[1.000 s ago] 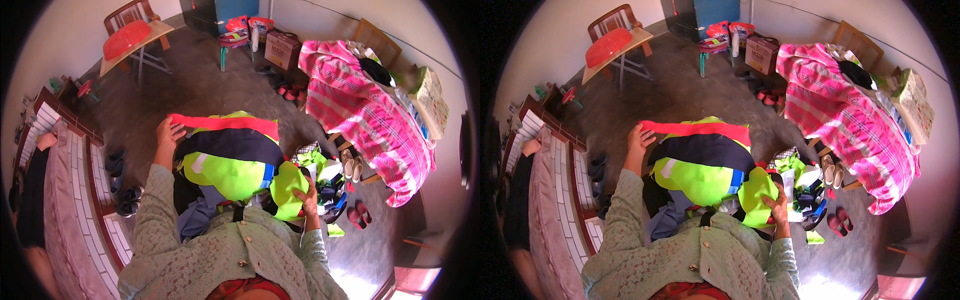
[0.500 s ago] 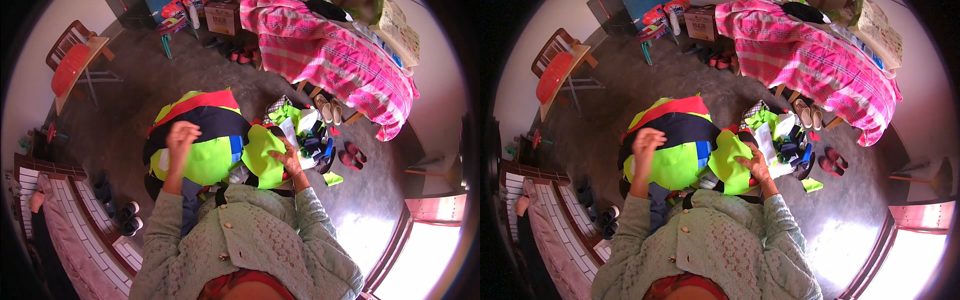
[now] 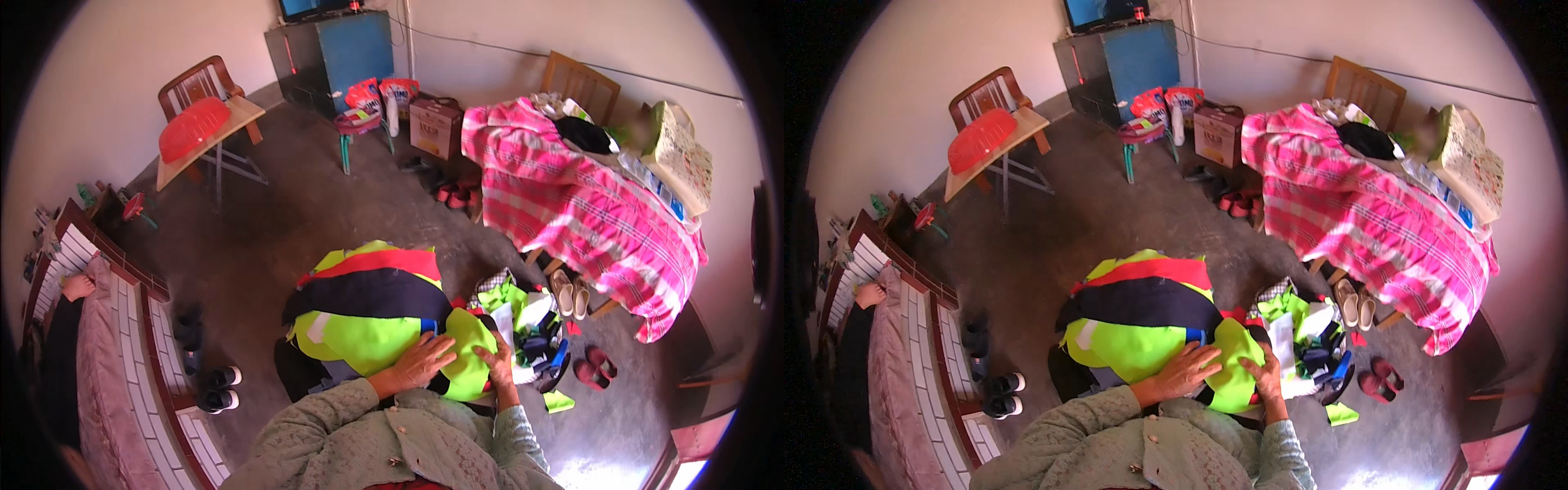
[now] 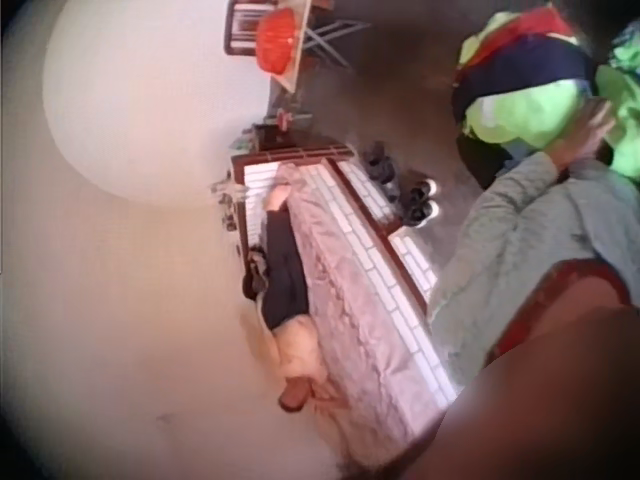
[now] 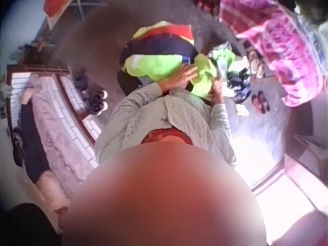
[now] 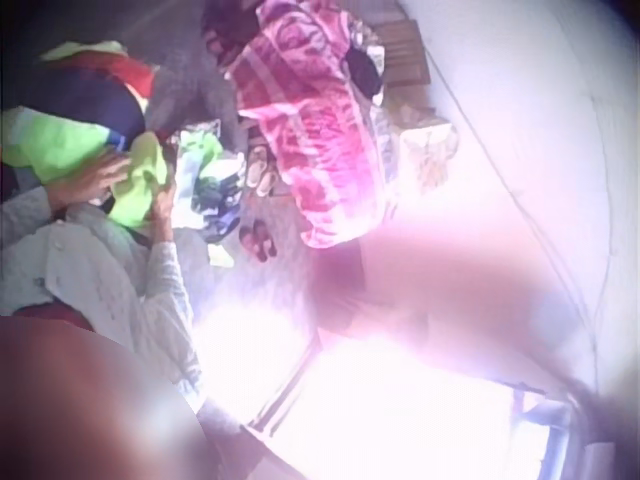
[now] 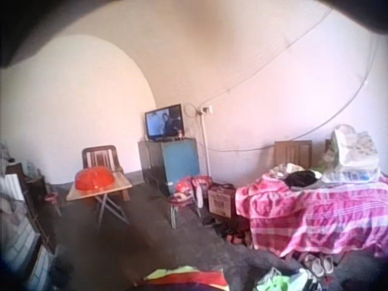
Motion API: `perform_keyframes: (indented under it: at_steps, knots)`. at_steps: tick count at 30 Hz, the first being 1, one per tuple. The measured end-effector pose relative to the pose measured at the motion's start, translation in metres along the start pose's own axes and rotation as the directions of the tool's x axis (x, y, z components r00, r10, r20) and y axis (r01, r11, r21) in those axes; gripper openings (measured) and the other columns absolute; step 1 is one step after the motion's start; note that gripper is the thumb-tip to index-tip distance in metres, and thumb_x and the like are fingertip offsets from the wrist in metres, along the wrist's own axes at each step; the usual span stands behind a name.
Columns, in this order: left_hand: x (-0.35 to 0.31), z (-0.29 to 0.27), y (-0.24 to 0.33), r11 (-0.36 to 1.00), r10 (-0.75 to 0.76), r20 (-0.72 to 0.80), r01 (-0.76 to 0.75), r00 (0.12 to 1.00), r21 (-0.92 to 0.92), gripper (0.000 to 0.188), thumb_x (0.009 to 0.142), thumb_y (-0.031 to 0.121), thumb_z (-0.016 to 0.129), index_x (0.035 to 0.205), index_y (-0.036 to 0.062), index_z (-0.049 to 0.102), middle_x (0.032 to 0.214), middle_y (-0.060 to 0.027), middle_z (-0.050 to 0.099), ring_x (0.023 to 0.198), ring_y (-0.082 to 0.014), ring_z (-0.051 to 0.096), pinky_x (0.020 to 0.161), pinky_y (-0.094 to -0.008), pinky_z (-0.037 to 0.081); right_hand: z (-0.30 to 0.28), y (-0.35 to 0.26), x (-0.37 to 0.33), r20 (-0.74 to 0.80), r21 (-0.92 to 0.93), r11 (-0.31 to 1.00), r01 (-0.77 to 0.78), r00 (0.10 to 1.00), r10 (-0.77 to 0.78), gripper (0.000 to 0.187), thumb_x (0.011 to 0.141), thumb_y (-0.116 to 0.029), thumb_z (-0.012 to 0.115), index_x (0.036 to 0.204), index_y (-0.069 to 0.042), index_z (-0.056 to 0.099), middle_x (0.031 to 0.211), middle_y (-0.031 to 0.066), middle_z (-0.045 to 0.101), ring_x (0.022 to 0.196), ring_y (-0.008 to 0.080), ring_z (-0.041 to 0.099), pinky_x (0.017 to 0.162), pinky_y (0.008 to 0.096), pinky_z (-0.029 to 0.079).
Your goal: The person assembles a colorful kite by hand, attaching various colored fabric pieces to a central frame. They pick up and place different fabric sections, aligning and securing them to the kite structure.
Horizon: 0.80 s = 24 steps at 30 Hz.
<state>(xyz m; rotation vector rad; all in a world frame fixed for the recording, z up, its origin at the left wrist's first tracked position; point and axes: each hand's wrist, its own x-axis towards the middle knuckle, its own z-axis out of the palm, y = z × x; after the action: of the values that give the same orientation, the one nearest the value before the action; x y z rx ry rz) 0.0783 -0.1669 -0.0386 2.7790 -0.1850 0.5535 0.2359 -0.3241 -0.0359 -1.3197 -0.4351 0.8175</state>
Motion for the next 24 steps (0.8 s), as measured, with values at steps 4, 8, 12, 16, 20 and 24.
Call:
perform_keyframes:
  at_steps: [4,8,12,16,20,24]
  knots:
    - [0.011,-0.015,0.002,0.999,0.032,-0.073,-0.034,0.997,-0.032,0.022,0.069,0.011,0.059,0.09,0.0064,0.06,0.109,-0.0116,0.055,0.109,-0.0269,0.049,0.094,-0.0402,0.037,-0.007,0.014,0.001,-0.021,0.052,0.998,0.03,0.999,-0.029,0.038,0.072,-0.009,0.072,0.106,-0.001,0.056,0.093,0.0058,0.063,0.082,0.0146,0.06,0.075,0.0276,0.049]
    - [0.009,-0.012,-0.003,0.995,0.022,-0.052,-0.027,0.998,-0.1,0.019,0.068,0.012,0.063,0.087,0.008,0.06,0.098,-0.0065,0.057,0.1,-0.0222,0.052,0.089,-0.0363,0.038,-0.01,0.018,0.003,-0.027,0.049,0.998,0.041,0.999,-0.04,0.037,0.072,-0.009,0.073,0.104,-0.001,0.056,0.093,0.0057,0.063,0.081,0.0144,0.059,0.075,0.0276,0.049]
    - [0.007,-0.012,-0.003,0.988,0.03,0.041,-0.023,0.999,-0.154,0.02,0.068,0.011,0.065,0.087,0.0096,0.06,0.091,-0.0031,0.056,0.094,-0.0199,0.053,0.084,-0.0347,0.038,-0.005,0.012,0.0,-0.044,0.067,0.997,0.026,0.999,-0.023,0.037,0.071,-0.007,0.073,0.103,-0.001,0.056,0.093,0.0057,0.063,0.081,0.0143,0.059,0.075,0.0276,0.049]
    - [0.008,-0.014,0.0,0.975,0.061,0.008,-0.058,0.998,-0.214,0.021,0.067,0.012,0.067,0.087,0.0096,0.059,0.089,-0.0031,0.056,0.092,-0.02,0.053,0.082,-0.0347,0.038,-0.001,0.011,0.0,-0.049,0.094,0.995,0.041,0.998,-0.036,0.036,0.071,-0.006,0.073,0.102,-0.001,0.057,0.093,0.0057,0.063,0.081,0.0144,0.059,0.075,0.0276,0.049]
    - [0.008,-0.012,0.001,0.972,0.038,-0.022,-0.042,0.999,-0.231,0.02,0.067,0.011,0.066,0.086,0.0097,0.059,0.086,-0.0029,0.056,0.089,-0.0215,0.054,0.08,-0.0347,0.039,-0.004,0.014,0.003,-0.045,0.07,0.997,0.034,0.999,-0.03,0.035,0.071,-0.006,0.073,0.102,-0.001,0.057,0.092,0.0057,0.063,0.081,0.0144,0.059,0.075,0.0275,0.049]
    - [0.012,-0.012,0.003,0.931,-0.052,-0.099,0.012,0.994,-0.364,0.016,0.072,0.008,0.063,0.087,0.0092,0.058,0.082,-0.0046,0.057,0.084,-0.0258,0.056,0.075,-0.0366,0.042,-0.01,0.022,0.005,-0.051,0.052,0.998,0.048,0.998,-0.045,0.035,0.071,-0.007,0.072,0.102,-0.001,0.057,0.092,0.0056,0.063,0.08,0.0146,0.059,0.075,0.0275,0.049]
